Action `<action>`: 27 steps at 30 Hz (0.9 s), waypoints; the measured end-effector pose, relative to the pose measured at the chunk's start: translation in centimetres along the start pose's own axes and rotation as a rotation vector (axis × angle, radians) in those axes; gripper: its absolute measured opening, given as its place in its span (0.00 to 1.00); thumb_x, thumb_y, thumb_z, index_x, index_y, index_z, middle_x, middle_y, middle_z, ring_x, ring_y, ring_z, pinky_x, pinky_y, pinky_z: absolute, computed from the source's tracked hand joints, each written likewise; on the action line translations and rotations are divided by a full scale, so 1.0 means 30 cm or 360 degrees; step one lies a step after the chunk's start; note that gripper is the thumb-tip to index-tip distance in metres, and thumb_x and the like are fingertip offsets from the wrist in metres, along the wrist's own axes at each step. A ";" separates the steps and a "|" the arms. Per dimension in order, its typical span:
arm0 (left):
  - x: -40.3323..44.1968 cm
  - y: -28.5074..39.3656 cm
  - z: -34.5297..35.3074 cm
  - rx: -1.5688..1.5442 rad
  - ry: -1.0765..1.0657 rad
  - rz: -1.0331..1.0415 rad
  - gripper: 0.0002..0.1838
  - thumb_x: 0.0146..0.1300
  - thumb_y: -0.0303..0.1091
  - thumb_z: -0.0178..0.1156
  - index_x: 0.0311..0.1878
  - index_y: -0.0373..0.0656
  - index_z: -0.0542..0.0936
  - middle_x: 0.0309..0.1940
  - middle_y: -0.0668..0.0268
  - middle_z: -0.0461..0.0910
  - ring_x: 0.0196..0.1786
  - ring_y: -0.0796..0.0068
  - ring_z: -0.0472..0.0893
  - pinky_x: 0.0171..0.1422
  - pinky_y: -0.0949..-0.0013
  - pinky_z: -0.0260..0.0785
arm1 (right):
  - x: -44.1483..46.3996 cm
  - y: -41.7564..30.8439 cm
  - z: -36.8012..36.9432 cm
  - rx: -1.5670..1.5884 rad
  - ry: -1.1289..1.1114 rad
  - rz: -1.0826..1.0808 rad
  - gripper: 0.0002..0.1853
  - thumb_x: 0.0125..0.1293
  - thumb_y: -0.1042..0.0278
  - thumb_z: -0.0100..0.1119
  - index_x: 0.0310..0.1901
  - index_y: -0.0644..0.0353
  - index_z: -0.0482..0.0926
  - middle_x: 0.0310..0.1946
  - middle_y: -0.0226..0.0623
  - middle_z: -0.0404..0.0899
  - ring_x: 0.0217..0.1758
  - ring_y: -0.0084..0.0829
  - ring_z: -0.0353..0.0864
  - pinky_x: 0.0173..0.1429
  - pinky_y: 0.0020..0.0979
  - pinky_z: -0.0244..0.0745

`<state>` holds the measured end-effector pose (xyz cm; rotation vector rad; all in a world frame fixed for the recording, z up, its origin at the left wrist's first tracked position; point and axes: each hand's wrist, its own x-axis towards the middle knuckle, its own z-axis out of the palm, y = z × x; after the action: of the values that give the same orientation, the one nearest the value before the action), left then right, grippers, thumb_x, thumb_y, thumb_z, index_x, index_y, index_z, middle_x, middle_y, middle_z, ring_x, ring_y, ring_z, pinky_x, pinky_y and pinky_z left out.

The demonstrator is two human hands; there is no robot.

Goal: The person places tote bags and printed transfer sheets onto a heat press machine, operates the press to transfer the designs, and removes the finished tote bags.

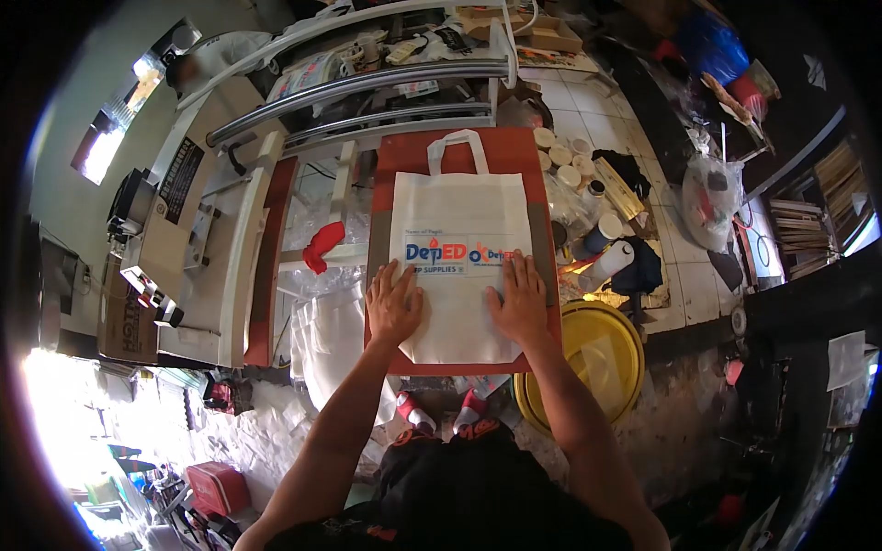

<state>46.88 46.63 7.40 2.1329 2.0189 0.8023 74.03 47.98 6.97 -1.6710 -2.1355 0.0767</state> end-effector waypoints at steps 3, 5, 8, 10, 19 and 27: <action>0.001 -0.005 0.003 0.0001 0.0019 -0.0003 0.28 0.67 0.46 0.62 0.70 0.52 0.78 0.75 0.56 0.67 0.78 0.45 0.63 0.81 0.43 0.52 | -0.003 -0.007 -0.012 0.0121 0.0076 0.0039 0.35 0.69 0.55 0.60 0.74 0.62 0.67 0.79 0.52 0.57 0.82 0.57 0.56 0.79 0.56 0.56; 0.002 0.000 0.012 -0.0008 0.0031 0.0009 0.28 0.66 0.46 0.62 0.70 0.52 0.78 0.75 0.57 0.67 0.78 0.45 0.63 0.81 0.43 0.52 | -0.015 0.015 -0.022 0.0276 0.0174 -0.0067 0.34 0.67 0.57 0.63 0.72 0.61 0.69 0.77 0.52 0.60 0.80 0.58 0.59 0.77 0.56 0.59; -0.001 0.000 0.015 0.0062 0.0069 0.0070 0.30 0.65 0.47 0.64 0.69 0.49 0.78 0.73 0.57 0.69 0.78 0.48 0.64 0.79 0.43 0.55 | -0.023 0.023 -0.023 0.0261 0.0173 -0.0110 0.32 0.65 0.59 0.65 0.70 0.60 0.71 0.75 0.53 0.62 0.78 0.59 0.60 0.75 0.56 0.61; -0.001 -0.002 0.016 0.0104 0.0067 0.0079 0.30 0.64 0.47 0.64 0.69 0.50 0.78 0.74 0.57 0.69 0.78 0.48 0.64 0.79 0.43 0.56 | -0.026 0.022 -0.015 0.0181 0.0180 -0.0121 0.32 0.66 0.58 0.65 0.69 0.61 0.72 0.74 0.53 0.63 0.78 0.59 0.60 0.75 0.56 0.61; -0.006 -0.002 0.008 0.0091 0.0024 0.0065 0.30 0.66 0.47 0.61 0.71 0.51 0.77 0.75 0.62 0.70 0.78 0.46 0.64 0.79 0.42 0.54 | -0.014 0.002 0.000 0.0045 0.0063 -0.0018 0.34 0.70 0.51 0.58 0.71 0.66 0.70 0.77 0.53 0.62 0.81 0.56 0.58 0.78 0.54 0.57; -0.011 -0.014 0.017 0.0121 0.0033 0.0106 0.31 0.68 0.47 0.58 0.72 0.48 0.75 0.76 0.64 0.71 0.79 0.46 0.63 0.79 0.43 0.54 | -0.014 -0.002 -0.006 0.0010 0.0039 0.0013 0.35 0.70 0.51 0.57 0.72 0.67 0.69 0.78 0.53 0.61 0.81 0.55 0.58 0.79 0.53 0.56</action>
<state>46.74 46.52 6.69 2.2529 2.0298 0.7712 74.13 47.54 7.04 -1.6685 -2.1086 0.0651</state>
